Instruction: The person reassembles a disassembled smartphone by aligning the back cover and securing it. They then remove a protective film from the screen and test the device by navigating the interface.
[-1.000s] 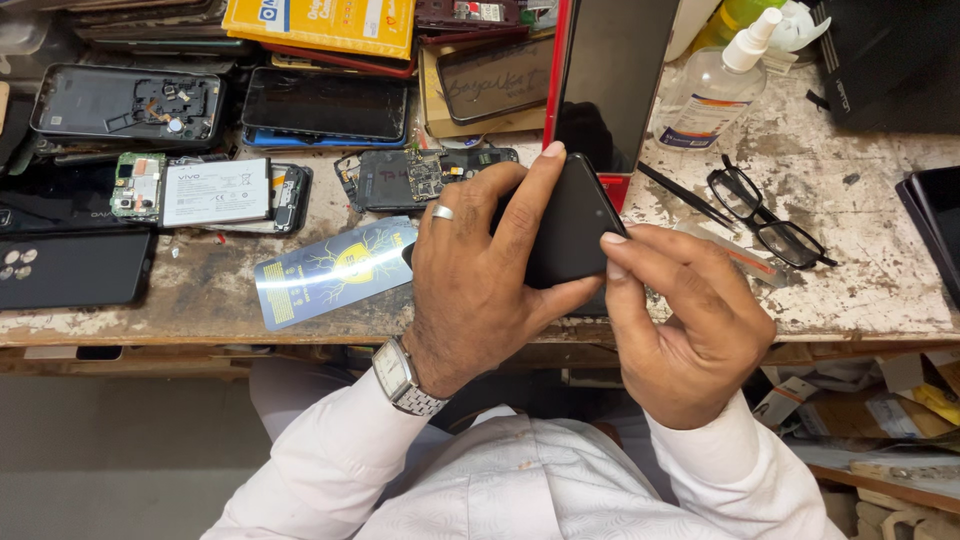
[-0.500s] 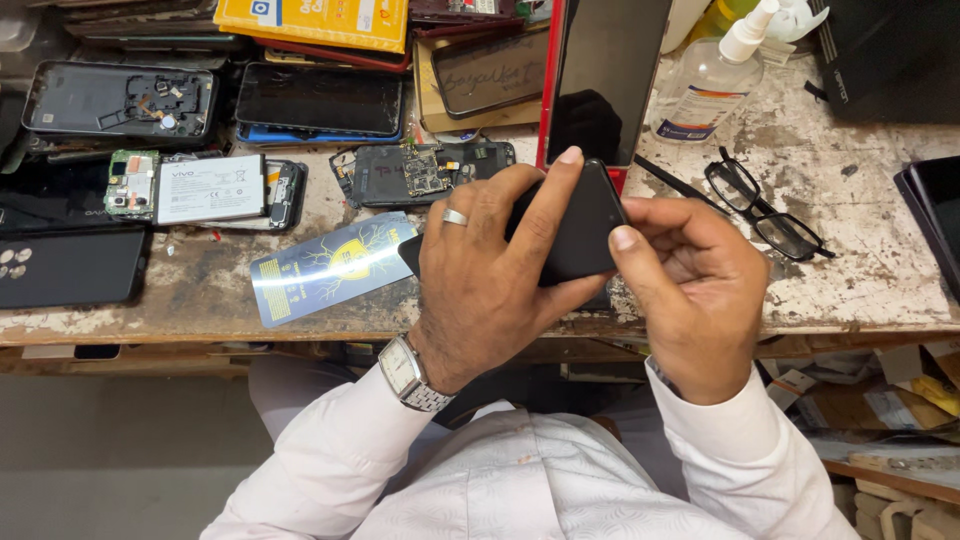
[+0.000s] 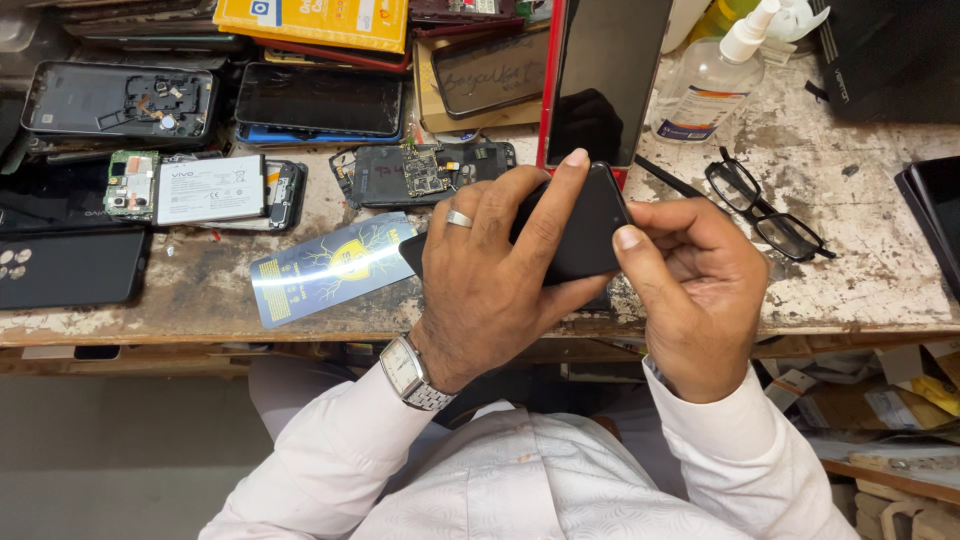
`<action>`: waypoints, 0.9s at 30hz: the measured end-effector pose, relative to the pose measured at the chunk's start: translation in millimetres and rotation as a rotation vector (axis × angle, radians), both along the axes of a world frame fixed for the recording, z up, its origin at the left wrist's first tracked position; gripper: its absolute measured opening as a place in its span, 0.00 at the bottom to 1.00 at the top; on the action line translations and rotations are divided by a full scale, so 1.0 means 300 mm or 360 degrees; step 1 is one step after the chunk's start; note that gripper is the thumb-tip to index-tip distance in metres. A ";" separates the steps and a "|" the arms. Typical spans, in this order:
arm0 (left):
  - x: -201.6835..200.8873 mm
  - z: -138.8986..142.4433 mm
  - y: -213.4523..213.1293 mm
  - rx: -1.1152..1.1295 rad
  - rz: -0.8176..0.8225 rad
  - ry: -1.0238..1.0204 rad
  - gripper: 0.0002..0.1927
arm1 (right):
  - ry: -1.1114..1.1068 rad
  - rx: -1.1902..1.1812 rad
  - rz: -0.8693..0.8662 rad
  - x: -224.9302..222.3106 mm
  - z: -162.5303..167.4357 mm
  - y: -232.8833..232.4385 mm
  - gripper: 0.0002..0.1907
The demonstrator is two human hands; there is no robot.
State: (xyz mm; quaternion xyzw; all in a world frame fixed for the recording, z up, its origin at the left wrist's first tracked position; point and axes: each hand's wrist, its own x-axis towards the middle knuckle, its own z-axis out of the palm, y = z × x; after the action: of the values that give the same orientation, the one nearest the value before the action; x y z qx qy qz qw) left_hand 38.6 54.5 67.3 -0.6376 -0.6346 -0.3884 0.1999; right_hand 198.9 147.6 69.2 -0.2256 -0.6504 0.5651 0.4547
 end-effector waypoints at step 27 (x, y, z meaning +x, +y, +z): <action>0.005 -0.004 -0.004 0.0030 -0.0027 -0.0030 0.46 | 0.0128 -0.0042 -0.0001 -0.002 -0.014 0.004 0.03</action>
State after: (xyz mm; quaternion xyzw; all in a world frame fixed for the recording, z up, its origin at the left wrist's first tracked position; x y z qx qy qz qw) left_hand 40.0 53.2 66.2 -0.6372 -0.6273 -0.4020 0.1968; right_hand 198.4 148.8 64.9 -0.2088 -0.6240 0.5820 0.4778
